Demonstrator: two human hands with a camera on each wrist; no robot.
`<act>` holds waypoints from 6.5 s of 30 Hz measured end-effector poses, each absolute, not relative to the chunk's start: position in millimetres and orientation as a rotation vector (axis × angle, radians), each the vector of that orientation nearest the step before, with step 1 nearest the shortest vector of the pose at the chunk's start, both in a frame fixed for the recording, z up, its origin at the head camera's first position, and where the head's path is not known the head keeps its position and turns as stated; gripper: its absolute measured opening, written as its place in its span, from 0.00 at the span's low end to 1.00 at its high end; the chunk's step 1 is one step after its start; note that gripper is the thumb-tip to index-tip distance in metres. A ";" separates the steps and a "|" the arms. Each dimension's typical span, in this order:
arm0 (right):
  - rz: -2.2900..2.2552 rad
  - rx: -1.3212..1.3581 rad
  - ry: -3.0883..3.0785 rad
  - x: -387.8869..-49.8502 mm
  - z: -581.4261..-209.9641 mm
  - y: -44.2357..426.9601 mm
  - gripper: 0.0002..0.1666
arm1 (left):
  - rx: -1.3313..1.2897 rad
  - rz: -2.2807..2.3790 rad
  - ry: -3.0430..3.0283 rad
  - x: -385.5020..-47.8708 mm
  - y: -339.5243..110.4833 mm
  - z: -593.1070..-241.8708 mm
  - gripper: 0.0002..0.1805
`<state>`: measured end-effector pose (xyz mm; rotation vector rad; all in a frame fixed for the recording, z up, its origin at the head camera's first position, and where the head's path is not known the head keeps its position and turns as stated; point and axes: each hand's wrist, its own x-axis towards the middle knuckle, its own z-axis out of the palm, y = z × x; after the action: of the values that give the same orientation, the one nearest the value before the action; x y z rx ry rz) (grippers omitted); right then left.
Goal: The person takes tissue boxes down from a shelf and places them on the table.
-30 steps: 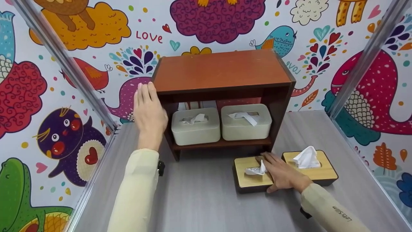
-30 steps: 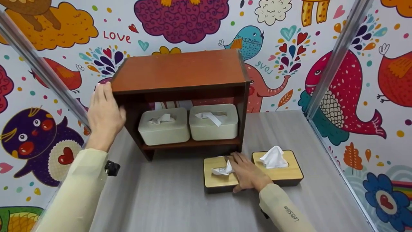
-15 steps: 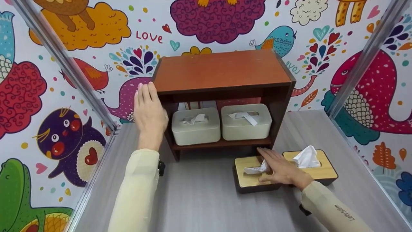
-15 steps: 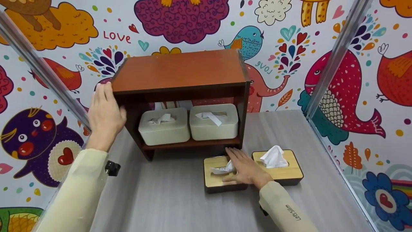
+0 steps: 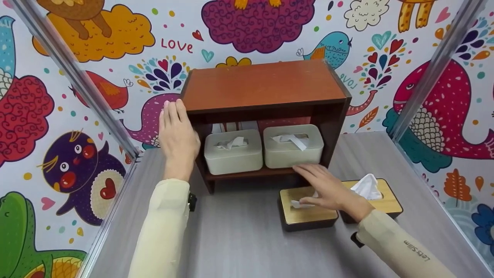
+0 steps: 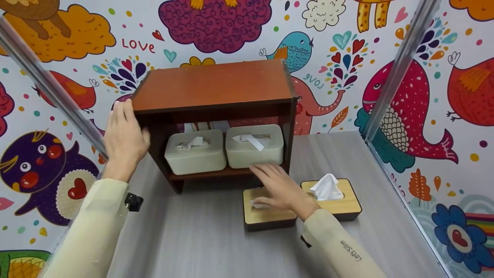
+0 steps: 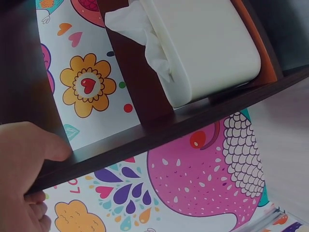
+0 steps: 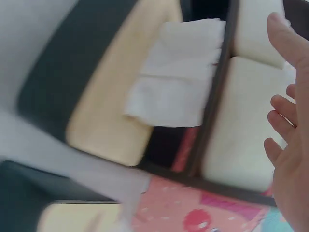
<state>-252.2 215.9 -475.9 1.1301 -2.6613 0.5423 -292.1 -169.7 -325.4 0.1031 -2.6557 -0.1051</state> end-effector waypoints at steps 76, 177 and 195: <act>0.434 0.772 -3.222 -374.4 -408.2 154.6 0.68 | 0.120 -0.081 -2.616 -293.4 -167.0 -327.5 0.44; -0.059 1.111 -2.800 -238.1 -464.4 18.4 0.74 | 0.124 -0.109 -2.672 -291.7 -168.1 -324.4 0.46; -0.058 1.040 -2.914 -243.0 -509.1 8.2 0.74 | 0.123 -0.116 -2.659 -291.6 -167.3 -325.4 0.45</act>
<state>-243.0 8.2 -509.1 1.0398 -2.9144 -0.0577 -291.6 -167.3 -325.4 0.1228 -2.6590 -0.1162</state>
